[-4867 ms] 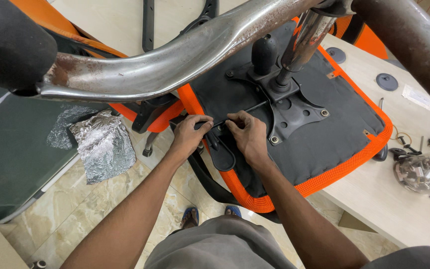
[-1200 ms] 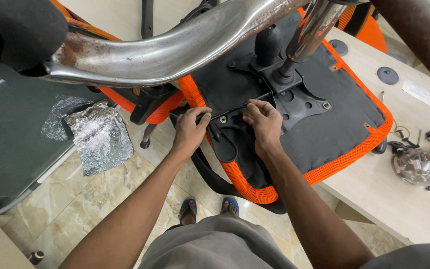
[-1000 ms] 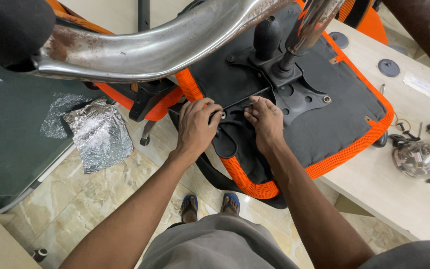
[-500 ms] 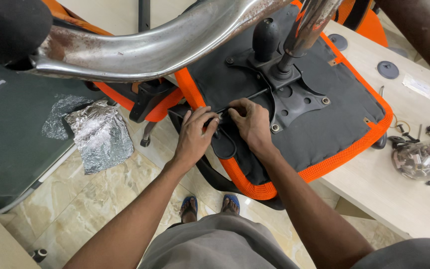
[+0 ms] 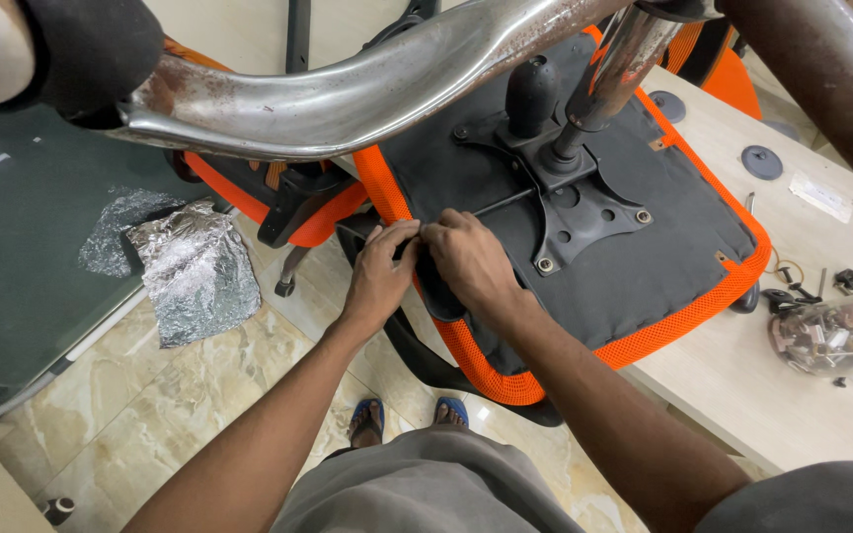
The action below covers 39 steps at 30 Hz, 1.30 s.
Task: The person attaches a black plastic bracket to the underside of an orange office chair seat using a screwdriver and screws. They then retrieve a jar of hardware, pour out screws and fasteners onto the table, and continue attaching the bracket to the chair.
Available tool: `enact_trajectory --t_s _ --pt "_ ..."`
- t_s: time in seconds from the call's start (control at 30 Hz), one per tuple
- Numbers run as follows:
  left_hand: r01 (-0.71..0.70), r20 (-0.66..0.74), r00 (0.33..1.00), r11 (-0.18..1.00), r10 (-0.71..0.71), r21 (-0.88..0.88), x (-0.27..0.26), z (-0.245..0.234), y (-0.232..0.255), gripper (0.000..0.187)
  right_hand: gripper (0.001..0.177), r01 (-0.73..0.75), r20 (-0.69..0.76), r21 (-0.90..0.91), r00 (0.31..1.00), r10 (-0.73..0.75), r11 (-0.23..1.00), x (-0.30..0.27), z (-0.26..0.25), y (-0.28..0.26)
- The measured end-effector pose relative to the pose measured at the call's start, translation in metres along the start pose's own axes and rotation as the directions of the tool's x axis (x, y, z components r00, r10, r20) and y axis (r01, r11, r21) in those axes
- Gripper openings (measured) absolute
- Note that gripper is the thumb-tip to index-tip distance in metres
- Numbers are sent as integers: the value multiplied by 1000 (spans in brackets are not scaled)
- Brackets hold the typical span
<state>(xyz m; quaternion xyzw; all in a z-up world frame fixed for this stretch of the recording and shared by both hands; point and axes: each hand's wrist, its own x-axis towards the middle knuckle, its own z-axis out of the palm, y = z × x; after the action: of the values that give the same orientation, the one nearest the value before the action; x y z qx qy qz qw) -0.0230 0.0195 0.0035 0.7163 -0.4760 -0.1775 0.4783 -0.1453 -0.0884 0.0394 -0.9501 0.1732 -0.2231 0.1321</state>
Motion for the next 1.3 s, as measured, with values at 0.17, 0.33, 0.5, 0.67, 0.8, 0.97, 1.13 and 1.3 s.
enact_trajectory --t_s 0.17,0.33,0.5,0.67,0.8,0.97,1.13,1.3 --pt "36 14 999 999 -35 -24 1 -3 0 25 22 -526 37 368 832 553 767 4 1 13" --pt "15 14 1000 1000 -16 12 1 -4 2 24 21 -351 -22 222 931 365 909 -4 1 13" --pt "57 16 998 998 -56 -20 2 -4 4 26 22 -54 -57 42 997 57 998 1 7 0" --pt "79 42 996 996 -77 -46 2 -5 1 25 20 -261 -18 79 964 263 962 2 4 -3" --pt "48 35 998 999 -47 -26 3 -4 0 24 17 -290 -15 99 956 293 952 2 3 0" --pt "104 52 993 993 -101 -52 3 -4 0 25 20 -265 -36 188 961 276 946 -2 3 -1" --pt "78 47 996 996 -76 -35 5 -6 -3 24 18 -352 -54 224 927 372 909 -3 -1 -4" --pt "56 15 998 997 -55 -57 6 -4 -3 24 28 -534 15 264 835 550 803 9 5 -2"
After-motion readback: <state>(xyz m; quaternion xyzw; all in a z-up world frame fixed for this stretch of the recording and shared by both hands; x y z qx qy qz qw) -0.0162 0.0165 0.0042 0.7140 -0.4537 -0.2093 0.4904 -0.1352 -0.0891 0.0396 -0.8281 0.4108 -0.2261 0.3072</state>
